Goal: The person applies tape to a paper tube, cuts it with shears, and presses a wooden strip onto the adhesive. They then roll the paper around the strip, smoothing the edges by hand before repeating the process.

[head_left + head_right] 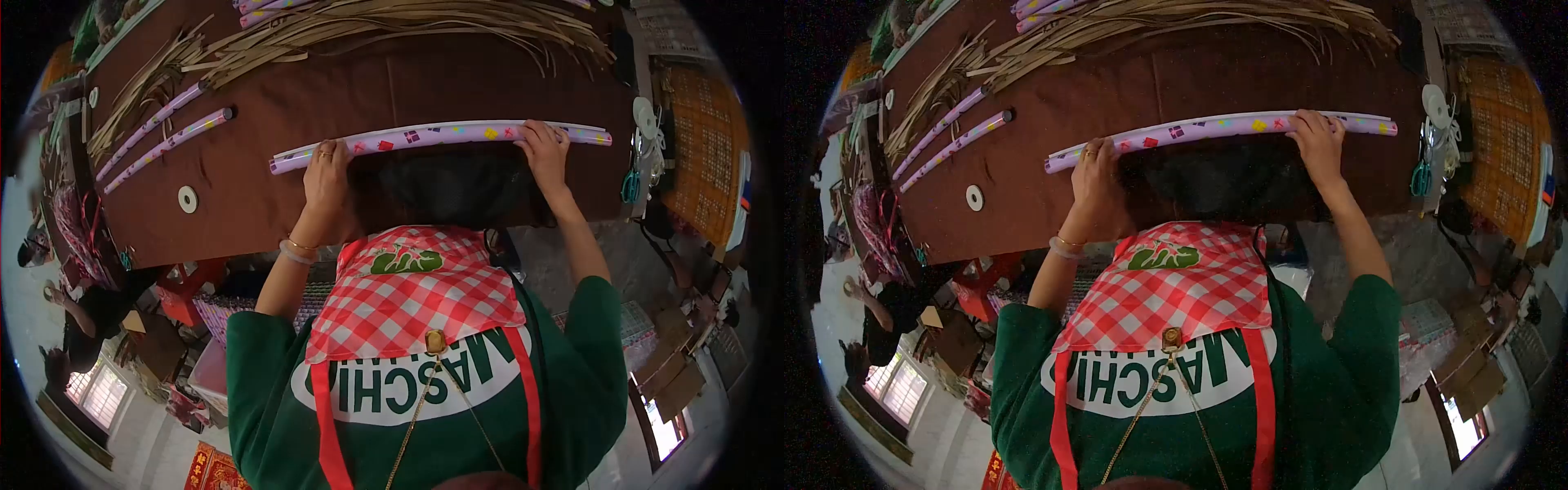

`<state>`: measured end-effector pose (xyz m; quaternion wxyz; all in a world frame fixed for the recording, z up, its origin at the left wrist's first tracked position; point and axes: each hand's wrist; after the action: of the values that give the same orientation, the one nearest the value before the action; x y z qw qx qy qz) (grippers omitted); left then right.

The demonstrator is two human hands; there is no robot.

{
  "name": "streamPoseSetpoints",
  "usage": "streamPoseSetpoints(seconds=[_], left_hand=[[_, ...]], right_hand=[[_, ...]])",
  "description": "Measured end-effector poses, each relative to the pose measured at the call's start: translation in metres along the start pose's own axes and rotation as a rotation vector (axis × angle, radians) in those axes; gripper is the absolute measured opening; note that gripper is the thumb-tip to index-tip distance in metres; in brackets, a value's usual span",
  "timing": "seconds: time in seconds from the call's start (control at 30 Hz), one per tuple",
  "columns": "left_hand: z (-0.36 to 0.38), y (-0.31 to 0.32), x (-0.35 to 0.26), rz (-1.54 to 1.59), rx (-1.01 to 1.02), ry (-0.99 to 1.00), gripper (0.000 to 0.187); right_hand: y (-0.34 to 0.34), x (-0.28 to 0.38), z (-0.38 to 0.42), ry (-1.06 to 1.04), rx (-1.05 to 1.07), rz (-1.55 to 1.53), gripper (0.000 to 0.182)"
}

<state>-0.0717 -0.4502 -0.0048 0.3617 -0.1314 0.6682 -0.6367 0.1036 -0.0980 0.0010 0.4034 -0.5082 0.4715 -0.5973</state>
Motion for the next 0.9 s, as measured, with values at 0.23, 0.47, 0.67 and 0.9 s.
streamPoseSetpoints(seconds=[0.23,0.47,0.67,0.9], left_hand=[[-0.035,-0.014,-0.045,0.225,0.027,0.194,0.026],[-0.110,0.018,-0.115,0.262,0.270,0.456,0.027],[-0.117,0.030,-0.125,0.063,0.338,0.561,0.030],[-0.110,0.026,-0.137,-0.119,0.310,0.516,0.019]], right_hand=[[-0.003,0.002,-0.002,0.009,-0.011,-0.008,0.023],[-0.001,0.001,-0.002,0.043,-0.014,-0.030,0.021],[0.000,0.001,0.001,0.058,-0.046,-0.068,0.024],[0.009,-0.003,0.002,0.032,-0.133,-0.071,0.026]])
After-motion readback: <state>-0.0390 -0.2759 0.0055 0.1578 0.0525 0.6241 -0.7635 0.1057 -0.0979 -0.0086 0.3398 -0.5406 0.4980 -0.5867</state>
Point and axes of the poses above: each hand's wrist, its own z-axis away from the middle knuckle, its own y-axis out of the palm, x = y × z, and after that the axes turned 11 degrees about x, right-handed
